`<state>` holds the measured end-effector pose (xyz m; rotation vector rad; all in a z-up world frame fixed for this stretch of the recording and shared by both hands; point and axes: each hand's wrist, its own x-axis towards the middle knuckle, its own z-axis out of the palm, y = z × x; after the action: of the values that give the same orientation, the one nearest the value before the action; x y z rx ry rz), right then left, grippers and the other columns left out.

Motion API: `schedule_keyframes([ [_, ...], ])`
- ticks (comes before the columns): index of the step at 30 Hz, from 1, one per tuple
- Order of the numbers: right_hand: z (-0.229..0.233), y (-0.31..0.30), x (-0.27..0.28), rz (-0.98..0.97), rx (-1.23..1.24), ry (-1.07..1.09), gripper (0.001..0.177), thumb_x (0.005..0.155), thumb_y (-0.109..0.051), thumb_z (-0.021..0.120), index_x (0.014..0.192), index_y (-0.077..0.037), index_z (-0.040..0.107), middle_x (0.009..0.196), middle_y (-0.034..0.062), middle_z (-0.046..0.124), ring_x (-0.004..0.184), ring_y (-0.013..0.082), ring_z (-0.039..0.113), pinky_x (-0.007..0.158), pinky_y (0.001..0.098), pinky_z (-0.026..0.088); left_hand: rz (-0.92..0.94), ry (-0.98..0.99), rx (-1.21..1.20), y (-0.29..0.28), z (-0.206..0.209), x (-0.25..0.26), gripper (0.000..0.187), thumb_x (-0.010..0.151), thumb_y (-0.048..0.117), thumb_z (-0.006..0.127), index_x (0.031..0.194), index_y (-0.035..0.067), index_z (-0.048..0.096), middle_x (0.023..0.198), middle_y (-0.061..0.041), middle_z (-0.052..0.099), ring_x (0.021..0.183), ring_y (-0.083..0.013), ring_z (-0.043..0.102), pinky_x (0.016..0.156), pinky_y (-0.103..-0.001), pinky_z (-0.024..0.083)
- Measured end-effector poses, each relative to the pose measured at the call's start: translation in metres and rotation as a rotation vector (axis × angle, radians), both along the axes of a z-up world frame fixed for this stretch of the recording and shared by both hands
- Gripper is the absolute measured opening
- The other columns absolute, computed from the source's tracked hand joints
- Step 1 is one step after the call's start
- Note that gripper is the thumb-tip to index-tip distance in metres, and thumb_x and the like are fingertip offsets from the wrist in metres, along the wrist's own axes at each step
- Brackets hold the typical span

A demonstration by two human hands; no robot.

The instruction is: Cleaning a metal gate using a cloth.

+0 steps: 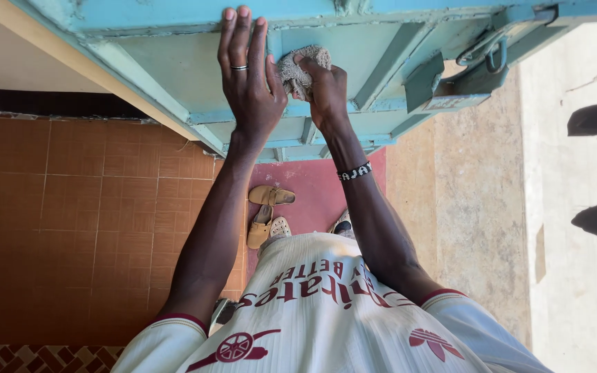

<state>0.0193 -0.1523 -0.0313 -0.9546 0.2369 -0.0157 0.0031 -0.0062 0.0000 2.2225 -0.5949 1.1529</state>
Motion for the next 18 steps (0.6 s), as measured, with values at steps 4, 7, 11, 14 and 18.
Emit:
schedule_keyframes([
  [4,0.038,-0.003,-0.004,0.077,-0.020,-0.103,0.018,0.093,-0.009,0.069,0.098,0.008,0.072,0.084,0.0140,0.074,0.063,0.0195,0.068,0.051,0.0339,0.051,0.029,-0.035,0.009,0.000,-0.003,0.001,0.049,0.112,0.003,0.064,0.157,0.004,0.045,0.166,-0.011,0.036,0.160,-0.0318,0.030,0.130,-0.042,0.033],
  [7,0.049,-0.004,-0.005,0.107,-0.039,-0.162,0.019,0.094,-0.010,0.068,0.101,0.007,0.074,0.085,0.0132,0.074,0.064,0.0190,0.068,0.053,0.0334,0.052,0.026,-0.028,0.001,-0.002,0.001,-0.001,0.045,0.113,0.010,0.066,0.154,0.004,0.048,0.165,-0.011,0.038,0.159,-0.0311,0.032,0.129,-0.042,0.034],
  [11,0.054,0.001,-0.010,0.055,-0.199,-0.167,0.020,0.095,-0.013,0.069,0.101,0.004,0.076,0.083,0.0129,0.071,0.062,0.0159,0.062,0.052,0.0333,0.047,0.004,-0.020,-0.035,-0.006,0.004,-0.001,0.046,0.114,0.025,0.064,0.152,0.002,0.050,0.162,-0.012,0.041,0.157,-0.0321,0.033,0.131,-0.046,0.035],
  [14,0.046,0.009,-0.014,-0.091,-0.641,-0.287,0.020,0.092,-0.016,0.072,0.099,0.002,0.076,0.081,0.0137,0.072,0.062,0.0174,0.065,0.054,0.0356,0.050,0.000,-0.006,-0.055,-0.009,0.005,-0.001,0.048,0.115,0.032,0.058,0.151,0.001,0.051,0.161,-0.013,0.042,0.156,-0.0330,0.033,0.131,-0.047,0.034],
  [18,0.021,0.017,-0.020,-0.299,-1.181,-0.467,0.020,0.083,-0.011,0.074,0.100,0.000,0.072,0.087,0.0212,0.064,0.076,0.0398,0.066,0.067,0.0482,0.053,0.010,-0.002,-0.052,-0.008,0.005,-0.003,0.049,0.115,0.035,0.052,0.150,0.000,0.052,0.161,-0.014,0.042,0.157,-0.0339,0.034,0.127,-0.047,0.033],
])
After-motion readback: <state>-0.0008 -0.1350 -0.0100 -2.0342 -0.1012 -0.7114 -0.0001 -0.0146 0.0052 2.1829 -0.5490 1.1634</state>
